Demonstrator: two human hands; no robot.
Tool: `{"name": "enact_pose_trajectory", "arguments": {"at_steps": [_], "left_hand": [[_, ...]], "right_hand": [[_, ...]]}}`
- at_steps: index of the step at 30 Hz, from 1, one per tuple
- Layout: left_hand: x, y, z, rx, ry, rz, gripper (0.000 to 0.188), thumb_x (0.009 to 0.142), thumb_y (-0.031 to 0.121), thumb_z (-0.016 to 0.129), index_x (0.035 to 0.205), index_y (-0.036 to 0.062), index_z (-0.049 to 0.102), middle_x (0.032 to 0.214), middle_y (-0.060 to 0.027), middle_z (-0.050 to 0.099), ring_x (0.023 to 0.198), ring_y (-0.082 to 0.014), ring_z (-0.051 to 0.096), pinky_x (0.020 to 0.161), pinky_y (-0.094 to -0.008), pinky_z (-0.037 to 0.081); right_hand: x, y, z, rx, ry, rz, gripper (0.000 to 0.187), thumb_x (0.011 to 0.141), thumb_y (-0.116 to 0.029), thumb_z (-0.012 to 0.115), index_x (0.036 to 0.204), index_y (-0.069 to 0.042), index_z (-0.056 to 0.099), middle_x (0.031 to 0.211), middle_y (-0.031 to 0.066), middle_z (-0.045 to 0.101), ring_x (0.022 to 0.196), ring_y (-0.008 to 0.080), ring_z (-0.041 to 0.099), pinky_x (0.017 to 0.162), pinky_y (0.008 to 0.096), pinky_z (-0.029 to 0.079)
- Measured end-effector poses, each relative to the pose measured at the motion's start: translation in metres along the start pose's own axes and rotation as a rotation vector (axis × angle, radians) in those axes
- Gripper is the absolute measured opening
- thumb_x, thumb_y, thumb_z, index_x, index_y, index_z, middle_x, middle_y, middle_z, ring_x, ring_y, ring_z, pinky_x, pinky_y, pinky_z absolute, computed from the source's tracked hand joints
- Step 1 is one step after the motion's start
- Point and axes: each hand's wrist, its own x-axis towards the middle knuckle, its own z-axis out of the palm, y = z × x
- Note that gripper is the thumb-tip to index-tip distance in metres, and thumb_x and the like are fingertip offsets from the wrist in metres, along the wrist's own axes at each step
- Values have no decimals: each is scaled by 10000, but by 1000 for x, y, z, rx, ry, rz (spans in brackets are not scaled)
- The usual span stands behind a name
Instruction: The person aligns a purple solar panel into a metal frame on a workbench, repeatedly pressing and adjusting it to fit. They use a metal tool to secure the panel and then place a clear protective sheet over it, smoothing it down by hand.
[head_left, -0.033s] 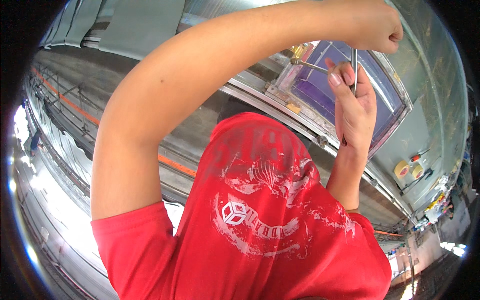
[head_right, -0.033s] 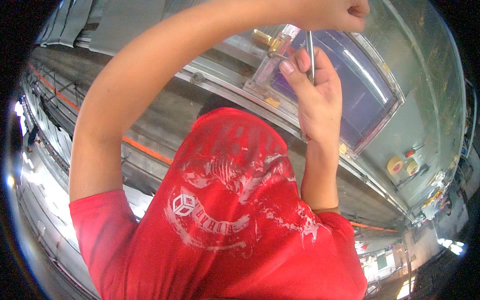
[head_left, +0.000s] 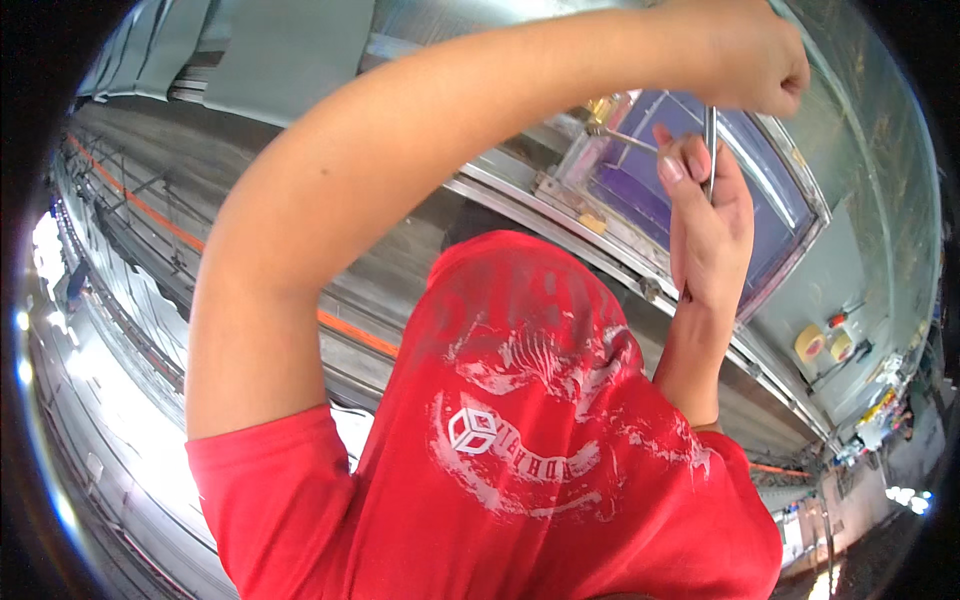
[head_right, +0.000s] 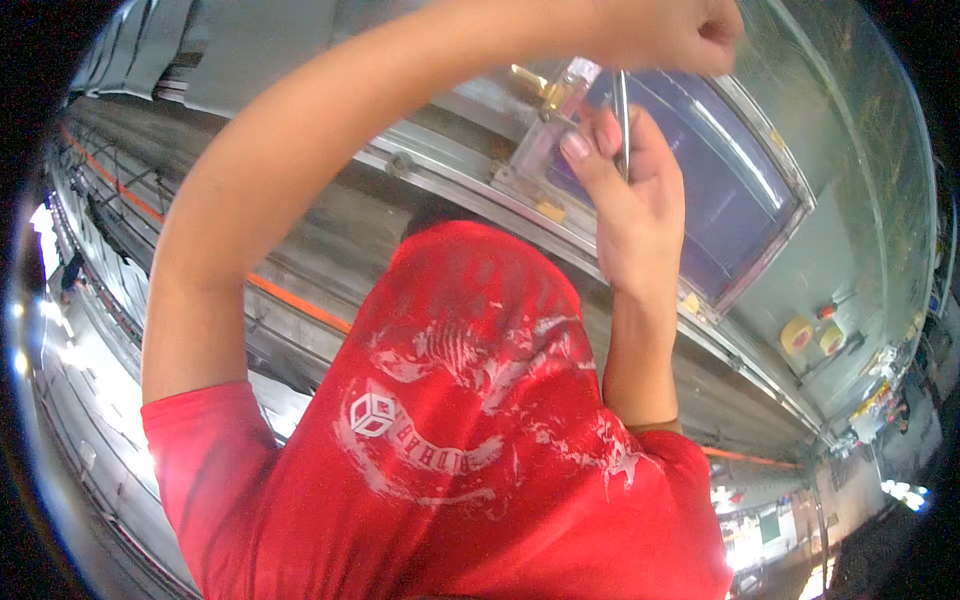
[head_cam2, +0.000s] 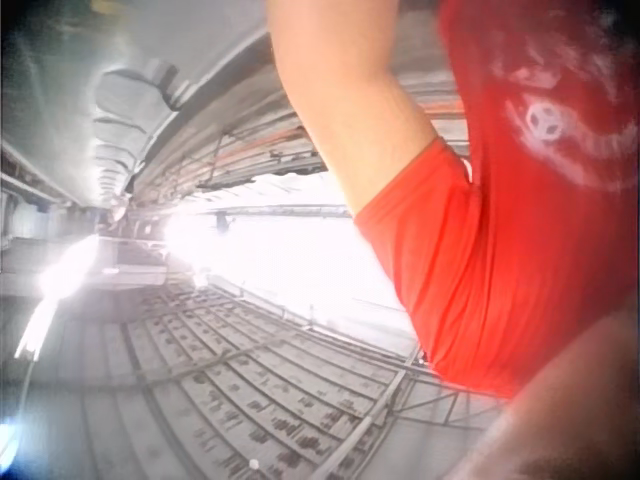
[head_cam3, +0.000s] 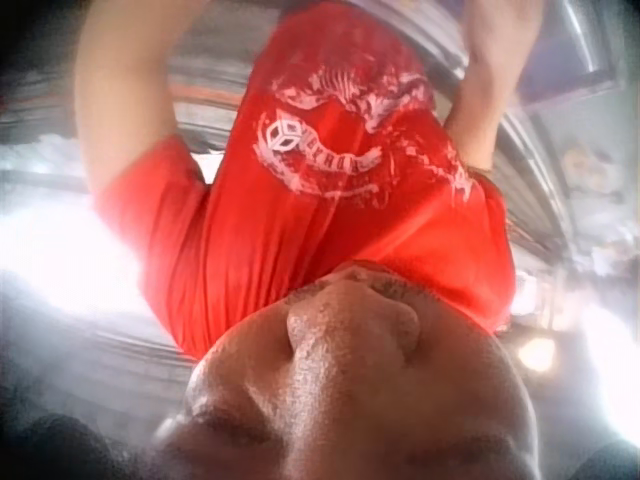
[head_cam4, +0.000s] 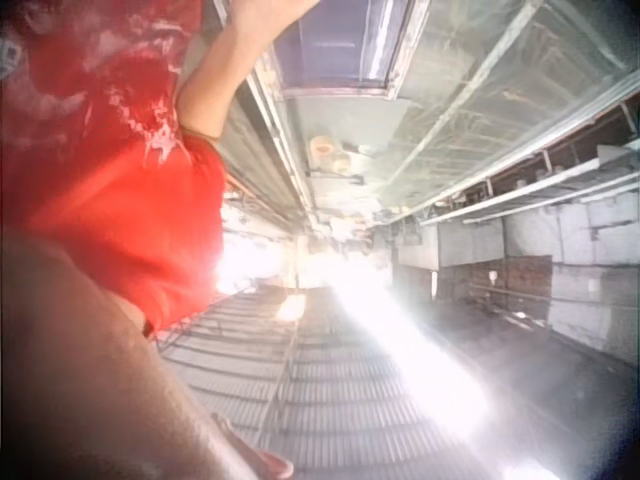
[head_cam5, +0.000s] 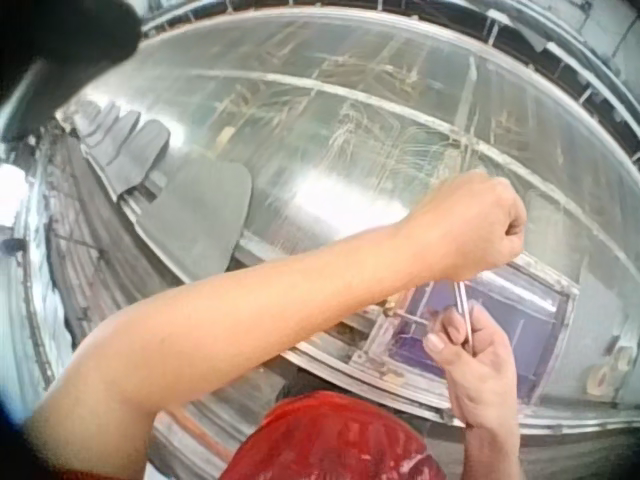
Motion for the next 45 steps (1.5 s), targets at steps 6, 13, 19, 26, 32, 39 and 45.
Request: {"name": "enact_pose_trajectory", "arguments": {"at_steps": [6, 13, 19, 26, 32, 39, 45], "left_hand": [[5, -9, 13, 71, 112, 120, 180, 740, 271, 688, 699, 99, 722, 692, -157, 683, 658, -372, 667, 647, -496, 514], [-42, 10, 20, -382, 774, -104, 304, 956, 350, 642, 876, 58, 667, 757, -106, 661, 694, -249, 641, 614, -399, 503], [-168, -95, 103, -843, 944, -559, 289, 1045, 312, 555, 1238, 97, 556, 987, -27, 616, 888, -142, 617, 783, -332, 548], [-308, -51, 104, -682, 974, -885, 253, 1034, 307, 610, 1131, 76, 574, 868, -25, 633, 718, -104, 579, 659, -258, 475], [-327, -50, 106, -732, 1062, -844, 270, 1033, 273, 625, 1170, 51, 557, 912, -41, 634, 728, -107, 564, 683, -260, 460], [-302, -52, 79, -676, 1056, -738, 227, 1020, 222, 651, 1141, 45, 576, 903, -34, 634, 786, -106, 582, 705, -259, 480], [-228, -30, 32, -267, 978, -412, 166, 991, 162, 679, 1027, 12, 618, 954, -65, 642, 865, -138, 599, 755, -294, 481]], "right_hand": [[2, 3, 28, 11, 261, -18, 202, 958, 4, 634, 1153, -17, 586, 1070, 7, 550, 1017, 114, 528, 958, 287, 420], [3, 11, 16, -208, -34, -163, 190, 982, -88, 641, 930, -99, 459, 891, -26, 435, 859, 97, 429, 831, 245, 376], [-10, -15, 7, -283, -23, -218, 169, 1047, -219, 577, 970, -77, 527, 872, -21, 478, 856, 101, 486, 841, 267, 428], [44, -61, -41, -524, -219, -210, 315, 1120, -272, 427, 906, -55, 505, 848, 15, 492, 912, 115, 539, 1116, 348, 414], [63, -45, -59, -598, -263, -164, 372, 1089, -414, 462, 957, -79, 552, 866, 4, 544, 931, 123, 545, 905, 294, 430], [64, -41, -50, -592, -318, -142, 407, 1082, -422, 480, 909, -59, 545, 852, 13, 539, 894, 135, 540, 880, 305, 438], [88, -69, -35, -851, -698, -17, 420, 1038, -449, 572, 944, -40, 575, 896, 20, 574, 918, 141, 551, 874, 321, 455]]}}
